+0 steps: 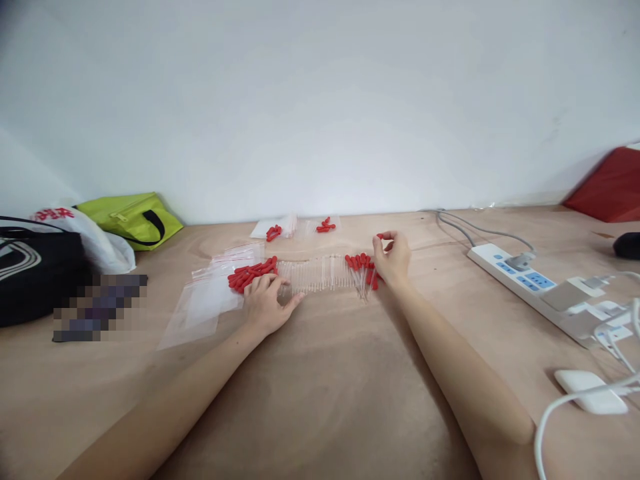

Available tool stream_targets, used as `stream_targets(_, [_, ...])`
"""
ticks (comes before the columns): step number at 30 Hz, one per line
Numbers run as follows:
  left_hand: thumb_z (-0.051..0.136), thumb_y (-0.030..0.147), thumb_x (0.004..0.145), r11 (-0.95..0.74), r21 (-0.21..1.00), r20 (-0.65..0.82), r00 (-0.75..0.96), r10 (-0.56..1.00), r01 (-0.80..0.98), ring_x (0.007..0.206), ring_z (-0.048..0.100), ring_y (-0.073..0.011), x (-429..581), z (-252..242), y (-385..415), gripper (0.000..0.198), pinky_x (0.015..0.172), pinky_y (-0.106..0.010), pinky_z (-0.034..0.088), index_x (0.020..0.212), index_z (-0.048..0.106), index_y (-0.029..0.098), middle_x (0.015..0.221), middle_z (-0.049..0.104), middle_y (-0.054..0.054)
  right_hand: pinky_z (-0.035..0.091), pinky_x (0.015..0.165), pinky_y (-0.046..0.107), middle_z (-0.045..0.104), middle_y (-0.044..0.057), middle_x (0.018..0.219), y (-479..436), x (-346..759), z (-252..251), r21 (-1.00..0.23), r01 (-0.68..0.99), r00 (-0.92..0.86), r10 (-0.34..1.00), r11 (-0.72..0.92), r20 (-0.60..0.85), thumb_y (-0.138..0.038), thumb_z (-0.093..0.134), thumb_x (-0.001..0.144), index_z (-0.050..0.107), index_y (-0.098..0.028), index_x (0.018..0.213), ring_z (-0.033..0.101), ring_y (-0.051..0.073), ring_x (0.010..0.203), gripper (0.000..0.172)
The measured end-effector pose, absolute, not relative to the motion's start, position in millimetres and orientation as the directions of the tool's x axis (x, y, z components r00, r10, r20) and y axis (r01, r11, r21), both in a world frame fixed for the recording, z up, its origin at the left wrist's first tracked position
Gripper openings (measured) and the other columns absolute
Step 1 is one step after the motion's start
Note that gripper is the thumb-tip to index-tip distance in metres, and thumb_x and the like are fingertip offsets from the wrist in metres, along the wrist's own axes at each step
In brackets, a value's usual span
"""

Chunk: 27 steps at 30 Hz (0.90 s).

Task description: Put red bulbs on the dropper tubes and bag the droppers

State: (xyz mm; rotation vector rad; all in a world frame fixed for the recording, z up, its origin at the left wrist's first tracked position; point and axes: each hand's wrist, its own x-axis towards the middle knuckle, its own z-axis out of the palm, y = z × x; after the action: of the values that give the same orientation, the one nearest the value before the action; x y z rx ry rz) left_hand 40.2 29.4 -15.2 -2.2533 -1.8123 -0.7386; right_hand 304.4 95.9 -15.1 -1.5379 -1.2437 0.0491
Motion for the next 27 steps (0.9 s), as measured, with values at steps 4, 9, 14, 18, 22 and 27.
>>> stream_targets(4, [0.056, 0.051, 0.071, -0.228, 0.164, 0.442, 0.135, 0.887, 0.960, 0.093, 0.045, -0.0282, 42, -15, 31, 0.032, 0.079, -0.043, 0.033, 0.080, 0.061, 0.021, 0.094, 0.054, -0.009, 0.044, 0.061, 0.028, 0.056, 0.004, 0.077, 75, 265, -19, -0.739, 0.545, 0.270, 0.751, 0.397, 0.603, -0.034, 0.046, 0.079, 0.047, -0.017, 0.096, 0.052, 0.014, 0.063, 0.023])
stream_targets(9, [0.058, 0.038, 0.072, -0.212, 0.170, 0.460, 0.113, 0.881, 0.962, 0.092, 0.045, -0.0277, 40, -17, 31, 0.018, 0.078, -0.044, 0.034, 0.074, 0.061, 0.020, 0.093, 0.054, -0.009, 0.046, 0.070, 0.032, 0.056, 0.007, 0.085, 43, 235, -22, -0.570, 0.518, -0.102, 0.708, 0.638, 0.699, -0.022, 0.043, 0.081, 0.049, -0.020, 0.101, 0.054, 0.016, 0.074, 0.021])
stream_targets(14, [0.058, 0.035, 0.070, -0.167, 0.125, 0.475, 0.089, 0.876, 0.978, 0.088, 0.046, -0.0274, 39, -12, 33, 0.015, 0.074, -0.043, 0.037, 0.071, 0.061, 0.020, 0.090, 0.055, -0.008, 0.048, 0.067, 0.031, 0.056, 0.007, 0.084, 25, 234, -24, -0.558, 0.467, -0.259, 0.709, 0.686, 0.655, -0.021, 0.046, 0.079, 0.053, -0.020, 0.083, 0.056, 0.017, 0.076, 0.008])
stream_targets(18, [0.054, 0.041, 0.072, -0.117, 0.112, 0.464, 0.052, 0.885, 0.987, 0.089, 0.046, -0.0299, 45, -6, 43, 0.024, 0.074, -0.045, 0.037, 0.070, 0.064, 0.019, 0.088, 0.055, -0.010, 0.048, 0.062, 0.029, 0.055, 0.006, 0.080, 21, 233, -28, -0.562, 0.468, -0.301, 0.721, 0.682, 0.624, -0.023, 0.047, 0.080, 0.052, -0.020, 0.076, 0.055, 0.016, 0.072, 0.007])
stream_targets(22, [0.056, 0.038, 0.068, -0.064, 0.126, 0.427, 0.005, 0.904, 0.990, 0.092, 0.044, -0.0323, 54, -3, 56, 0.023, 0.077, -0.047, 0.037, 0.062, 0.066, 0.018, 0.089, 0.055, -0.013, 0.048, 0.064, 0.029, 0.055, 0.006, 0.080, 22, 232, -30, -0.539, 0.492, -0.316, 0.717, 0.684, 0.621, -0.021, 0.047, 0.080, 0.052, -0.020, 0.079, 0.055, 0.016, 0.073, 0.005])
stream_targets(27, [0.056, 0.036, 0.064, 0.012, 0.117, 0.346, -0.052, 0.937, 0.993, 0.093, 0.045, -0.0348, 59, -2, 66, 0.024, 0.076, -0.047, 0.038, 0.058, 0.064, 0.014, 0.087, 0.056, -0.016, 0.049, 0.067, 0.030, 0.055, 0.007, 0.087, 23, 232, -31, -0.514, 0.493, -0.338, 0.699, 0.702, 0.630, -0.020, 0.046, 0.080, 0.055, -0.020, 0.090, 0.056, 0.017, 0.079, 0.013])
